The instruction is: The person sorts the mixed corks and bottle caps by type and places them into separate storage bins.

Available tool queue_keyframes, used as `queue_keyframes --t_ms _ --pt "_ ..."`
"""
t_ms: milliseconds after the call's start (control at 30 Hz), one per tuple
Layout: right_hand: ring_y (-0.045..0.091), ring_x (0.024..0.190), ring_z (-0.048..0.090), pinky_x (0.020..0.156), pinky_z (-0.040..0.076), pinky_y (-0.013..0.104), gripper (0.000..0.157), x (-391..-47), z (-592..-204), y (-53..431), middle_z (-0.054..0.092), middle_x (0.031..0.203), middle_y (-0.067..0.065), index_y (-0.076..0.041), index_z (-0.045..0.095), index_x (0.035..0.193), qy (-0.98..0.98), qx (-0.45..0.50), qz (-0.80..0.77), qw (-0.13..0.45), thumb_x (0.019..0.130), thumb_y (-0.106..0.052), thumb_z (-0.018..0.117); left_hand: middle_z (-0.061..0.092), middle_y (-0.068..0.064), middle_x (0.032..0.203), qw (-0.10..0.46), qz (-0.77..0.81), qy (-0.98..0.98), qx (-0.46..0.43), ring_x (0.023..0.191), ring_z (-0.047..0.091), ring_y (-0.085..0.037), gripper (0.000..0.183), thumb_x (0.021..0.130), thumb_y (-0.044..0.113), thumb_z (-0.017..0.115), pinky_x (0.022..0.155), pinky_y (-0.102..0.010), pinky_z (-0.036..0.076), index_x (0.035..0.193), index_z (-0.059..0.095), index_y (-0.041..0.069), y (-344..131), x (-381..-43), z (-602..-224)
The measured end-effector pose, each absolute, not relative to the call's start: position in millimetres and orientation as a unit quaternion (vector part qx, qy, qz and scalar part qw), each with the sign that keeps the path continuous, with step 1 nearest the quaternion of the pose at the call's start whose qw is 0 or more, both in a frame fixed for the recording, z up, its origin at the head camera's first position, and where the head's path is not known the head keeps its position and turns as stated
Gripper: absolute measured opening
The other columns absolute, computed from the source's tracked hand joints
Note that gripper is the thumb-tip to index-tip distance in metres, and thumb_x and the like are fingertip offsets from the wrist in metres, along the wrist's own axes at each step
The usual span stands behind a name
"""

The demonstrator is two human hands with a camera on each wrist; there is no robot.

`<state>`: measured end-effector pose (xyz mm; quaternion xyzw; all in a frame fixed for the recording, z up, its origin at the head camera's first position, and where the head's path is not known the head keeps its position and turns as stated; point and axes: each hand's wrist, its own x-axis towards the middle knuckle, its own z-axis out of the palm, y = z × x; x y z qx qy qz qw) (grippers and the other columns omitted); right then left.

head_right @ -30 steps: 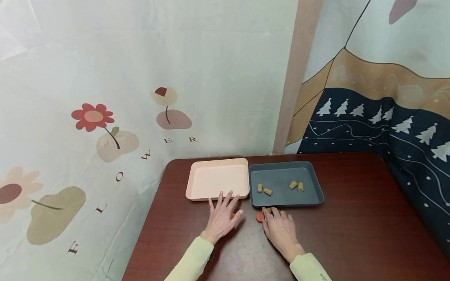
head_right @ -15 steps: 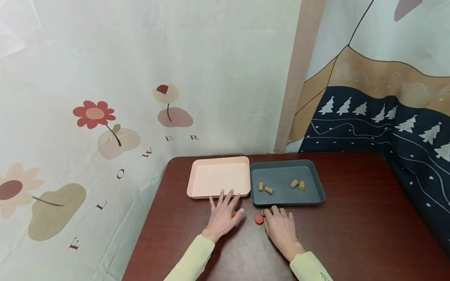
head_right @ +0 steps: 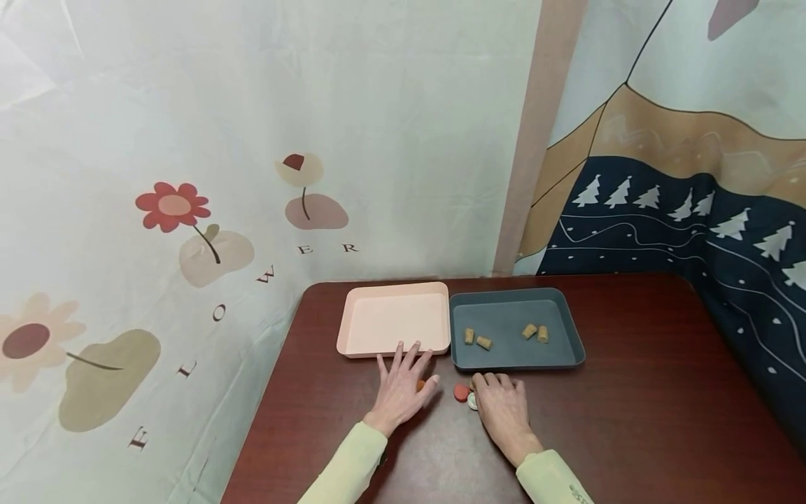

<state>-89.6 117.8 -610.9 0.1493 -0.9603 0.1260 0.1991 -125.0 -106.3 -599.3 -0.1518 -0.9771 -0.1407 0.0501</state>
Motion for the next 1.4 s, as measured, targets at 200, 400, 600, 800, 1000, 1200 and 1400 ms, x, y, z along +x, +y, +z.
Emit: queue_keyframes --t_ms 200,400,600,800,1000,1200,1400 --pt "0.033 0.093 0.065 0.08 0.048 0.06 0.021 -88 -610 120 0.069 0.09 0.001 -0.02 0.066 0.088 -0.959 0.15 0.14 0.197 0.084 -0.015 0.085 0.041 -0.005 0.163 0.051 -0.145 -0.976 -0.151 0.154 0.025 -0.04 0.059 0.102 0.057 0.048 0.112 -0.08 0.013 0.151 0.056 0.026 -106 -125 -599" --pt "0.032 0.102 0.065 0.088 0.047 0.061 0.019 -84 -605 124 0.073 0.101 0.0 -0.02 0.071 0.098 -0.959 0.149 0.151 0.186 0.085 -0.017 0.085 0.04 -0.006 0.164 0.055 -0.149 -0.976 -0.148 0.154 0.024 -0.041 0.058 0.101 0.056 0.05 0.113 -0.079 0.012 0.15 0.057 0.025 -104 -124 -600" --pt "0.032 0.106 0.065 0.093 0.046 0.063 0.022 -80 -598 132 0.073 0.101 0.0 -0.02 0.073 0.101 -0.956 0.158 0.156 0.194 0.083 -0.016 0.087 0.04 -0.005 0.164 0.071 -0.127 -0.974 -0.174 0.153 0.027 -0.04 0.057 0.1 0.054 0.052 0.112 -0.079 0.016 0.15 0.057 0.027 -96 -122 -598" --pt "0.035 0.108 0.064 0.095 0.044 0.068 0.024 -80 -588 143 0.073 0.102 0.002 -0.018 0.072 0.099 -0.939 0.172 0.179 0.237 0.081 -0.013 0.086 0.043 -0.004 0.161 0.097 -0.089 -0.966 -0.222 0.15 0.034 -0.041 0.055 0.099 0.053 0.055 0.109 -0.079 0.022 0.147 0.059 0.027 -85 -119 -600" --pt "0.037 0.113 0.063 0.097 0.041 0.07 0.025 -87 -581 156 0.074 0.104 0.004 -0.017 0.072 0.101 -0.925 0.168 0.202 0.273 0.08 -0.012 0.085 0.044 -0.004 0.161 0.102 -0.056 -0.962 -0.247 0.15 0.035 -0.041 0.056 0.098 0.055 0.055 0.108 -0.079 0.025 0.148 0.059 0.029 -75 -115 -603" --pt "0.041 0.116 0.062 0.101 0.034 0.071 0.021 -100 -577 171 0.075 0.102 0.007 -0.013 0.074 0.106 -0.911 0.162 0.213 0.313 0.085 -0.013 0.077 0.043 -0.003 0.162 0.086 -0.03 -0.965 -0.247 0.151 0.032 -0.042 0.058 0.098 0.057 0.054 0.108 -0.079 0.025 0.15 0.056 0.031 -68 -114 -604" --pt "0.044 0.115 0.062 0.102 0.032 0.072 0.027 -116 -572 182 0.075 0.101 0.011 -0.01 0.075 0.107 -0.912 0.14 0.213 0.321 0.081 -0.009 0.082 0.042 -0.003 0.163 0.076 -0.028 -0.966 -0.244 0.152 0.031 -0.042 0.059 0.098 0.058 0.055 0.109 -0.079 0.024 0.151 0.055 0.032 -64 -113 -603"
